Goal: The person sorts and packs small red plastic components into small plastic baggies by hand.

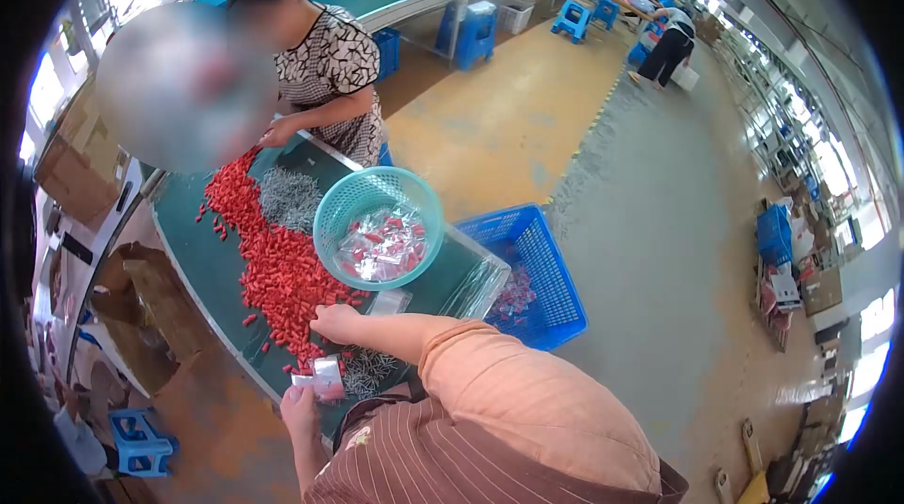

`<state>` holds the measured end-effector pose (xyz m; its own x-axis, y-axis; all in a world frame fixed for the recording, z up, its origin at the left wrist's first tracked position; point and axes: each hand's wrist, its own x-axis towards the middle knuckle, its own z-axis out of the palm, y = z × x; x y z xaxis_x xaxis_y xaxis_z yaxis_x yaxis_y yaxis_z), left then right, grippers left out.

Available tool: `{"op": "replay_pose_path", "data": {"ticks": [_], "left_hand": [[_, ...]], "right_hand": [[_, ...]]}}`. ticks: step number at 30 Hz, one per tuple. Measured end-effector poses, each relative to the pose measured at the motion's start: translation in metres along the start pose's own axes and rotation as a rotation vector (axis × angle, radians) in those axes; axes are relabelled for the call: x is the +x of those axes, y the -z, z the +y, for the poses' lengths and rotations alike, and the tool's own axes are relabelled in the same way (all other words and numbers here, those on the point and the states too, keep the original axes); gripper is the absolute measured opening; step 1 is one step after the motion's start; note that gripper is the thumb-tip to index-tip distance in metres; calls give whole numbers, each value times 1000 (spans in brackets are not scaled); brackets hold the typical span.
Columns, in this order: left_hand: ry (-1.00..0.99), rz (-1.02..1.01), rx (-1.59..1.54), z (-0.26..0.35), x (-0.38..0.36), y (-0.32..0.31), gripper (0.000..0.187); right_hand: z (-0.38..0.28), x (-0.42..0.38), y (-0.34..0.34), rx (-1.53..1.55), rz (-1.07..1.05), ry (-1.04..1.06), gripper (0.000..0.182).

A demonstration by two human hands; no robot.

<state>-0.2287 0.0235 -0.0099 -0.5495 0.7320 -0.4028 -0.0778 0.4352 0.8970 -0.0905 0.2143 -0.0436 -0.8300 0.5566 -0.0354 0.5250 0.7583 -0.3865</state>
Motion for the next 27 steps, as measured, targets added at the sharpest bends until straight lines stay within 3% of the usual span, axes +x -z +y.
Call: {"op": "replay_pose_path", "data": {"ticks": [9,13,16,17,18,19,20,21,22,24,27], "left_hand": [[71,-81,-15,19,-7,-14,9],[54,-90,7,15,-2,-14,7],[-175,-73,-75,25,-9,-29,8],[-111,-106,-67,28,-11,-30,11],[-191,-21,281,47,-19,-30,17],[-133,-27,302,43,-18,-28,21],[-311,68,416,45,-18,-32,20],[-360,94,340,47,-20,-37,18],[-403,117,399,47,-19,-42,16],[-258,87,277,51,-23,-51,16],[-387,84,288,43,-25,-55,14]], "right_hand": [[12,-32,-4,112,32,-157,20],[-1,-42,18,220,148,-201,20],[-10,-39,44,483,193,-134,21],[-15,-43,53,500,183,-62,27],[-23,-48,61,645,170,-45,29],[-29,-50,55,835,121,-107,30],[-34,-55,63,947,-6,-163,28],[-47,-62,82,1065,-57,-176,25],[-46,-65,80,990,-51,-142,25],[-58,-74,94,942,-72,-158,26],[-62,-80,93,643,25,-58,27]]}}
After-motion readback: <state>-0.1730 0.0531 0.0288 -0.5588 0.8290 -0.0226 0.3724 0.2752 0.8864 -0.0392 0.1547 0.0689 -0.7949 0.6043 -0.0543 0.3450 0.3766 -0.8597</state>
